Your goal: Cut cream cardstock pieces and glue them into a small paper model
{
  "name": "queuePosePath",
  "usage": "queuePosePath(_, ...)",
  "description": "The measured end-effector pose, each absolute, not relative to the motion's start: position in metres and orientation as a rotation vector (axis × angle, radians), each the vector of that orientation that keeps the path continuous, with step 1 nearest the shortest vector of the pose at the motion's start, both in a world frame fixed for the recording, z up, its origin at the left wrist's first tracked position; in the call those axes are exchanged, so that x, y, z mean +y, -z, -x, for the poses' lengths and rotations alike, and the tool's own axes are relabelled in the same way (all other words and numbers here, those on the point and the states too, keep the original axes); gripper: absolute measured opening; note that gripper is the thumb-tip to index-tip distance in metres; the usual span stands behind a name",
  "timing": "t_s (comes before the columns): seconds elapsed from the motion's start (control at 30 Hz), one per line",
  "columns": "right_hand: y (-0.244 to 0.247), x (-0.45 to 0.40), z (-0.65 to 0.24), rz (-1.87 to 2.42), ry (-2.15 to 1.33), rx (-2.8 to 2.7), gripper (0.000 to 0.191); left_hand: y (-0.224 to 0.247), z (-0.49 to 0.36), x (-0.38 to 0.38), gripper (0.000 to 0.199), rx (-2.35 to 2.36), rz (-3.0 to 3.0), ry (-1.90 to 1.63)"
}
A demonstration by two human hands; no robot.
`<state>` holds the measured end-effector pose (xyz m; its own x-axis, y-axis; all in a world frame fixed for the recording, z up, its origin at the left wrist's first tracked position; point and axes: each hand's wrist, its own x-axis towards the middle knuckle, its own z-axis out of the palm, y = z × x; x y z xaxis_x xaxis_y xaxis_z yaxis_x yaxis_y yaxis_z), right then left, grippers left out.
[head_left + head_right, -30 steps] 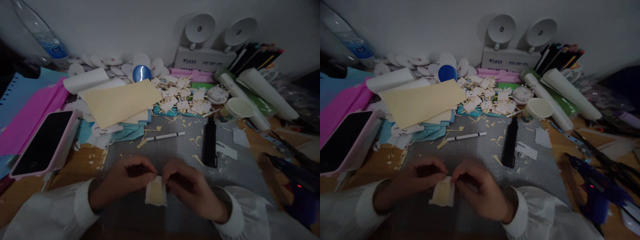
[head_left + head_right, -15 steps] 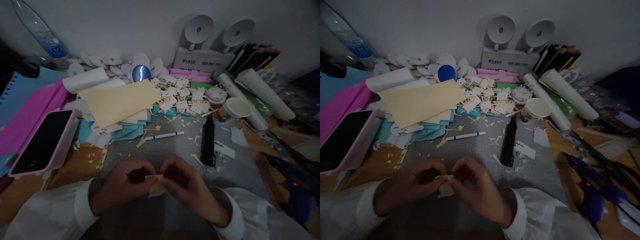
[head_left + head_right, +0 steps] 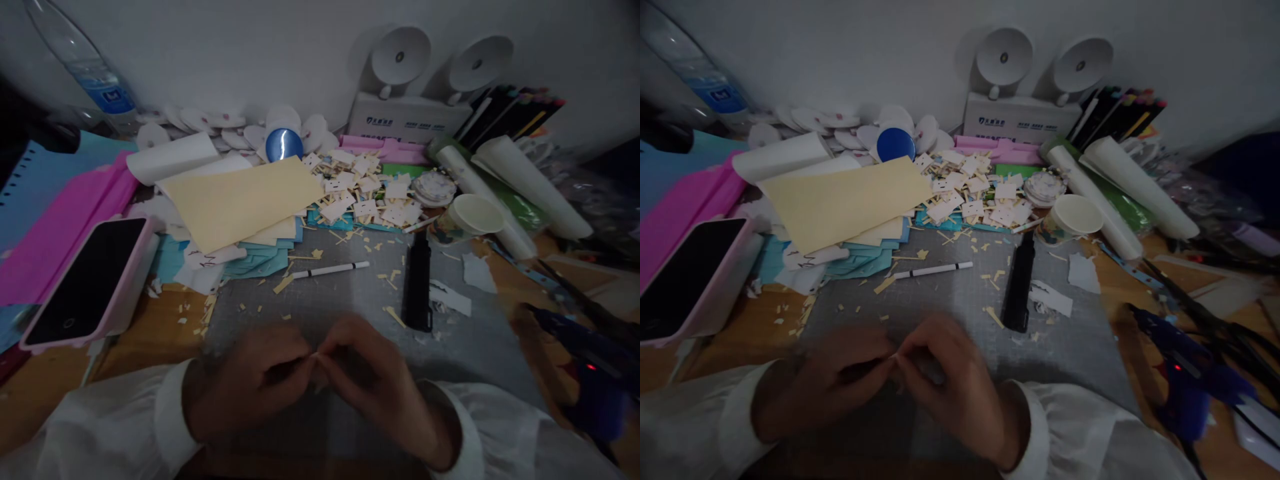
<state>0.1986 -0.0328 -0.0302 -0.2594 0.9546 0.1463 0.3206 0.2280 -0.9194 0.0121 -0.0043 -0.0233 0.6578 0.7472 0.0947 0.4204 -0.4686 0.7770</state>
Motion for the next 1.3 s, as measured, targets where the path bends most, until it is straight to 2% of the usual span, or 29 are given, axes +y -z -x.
queuePosePath(0.2,0.029,-0.033,-0.198,1.147,-1.041,-1.674,0.008,0.023,-0.010,-0.006,0.024,0.930,-2.100,-0.615)
queuePosePath(0.4,0.028,-0.032,-0.197,1.062,-0.871,-1.713,0.007,0.024,-0.012,-0.006,0.027,0.978,-2.033,-0.627)
queuePosePath(0.63,0.025,-0.031,-0.199,1.033,-0.763,-1.810,0.012,0.017,-0.014,0.000,0.034,0.894,-1.699,-0.516)
queuePosePath(1.0,0.033,-0.031,-0.210,0.970,-0.912,-1.840,0.038,0.020,-0.015,0.003,0.040,0.888,-0.987,-0.331)
queuePosePath(1.3,0.036,-0.030,-0.209,0.911,-0.865,-1.942,0.035,0.024,-0.013,0.006,0.054,0.872,-0.958,-0.297)
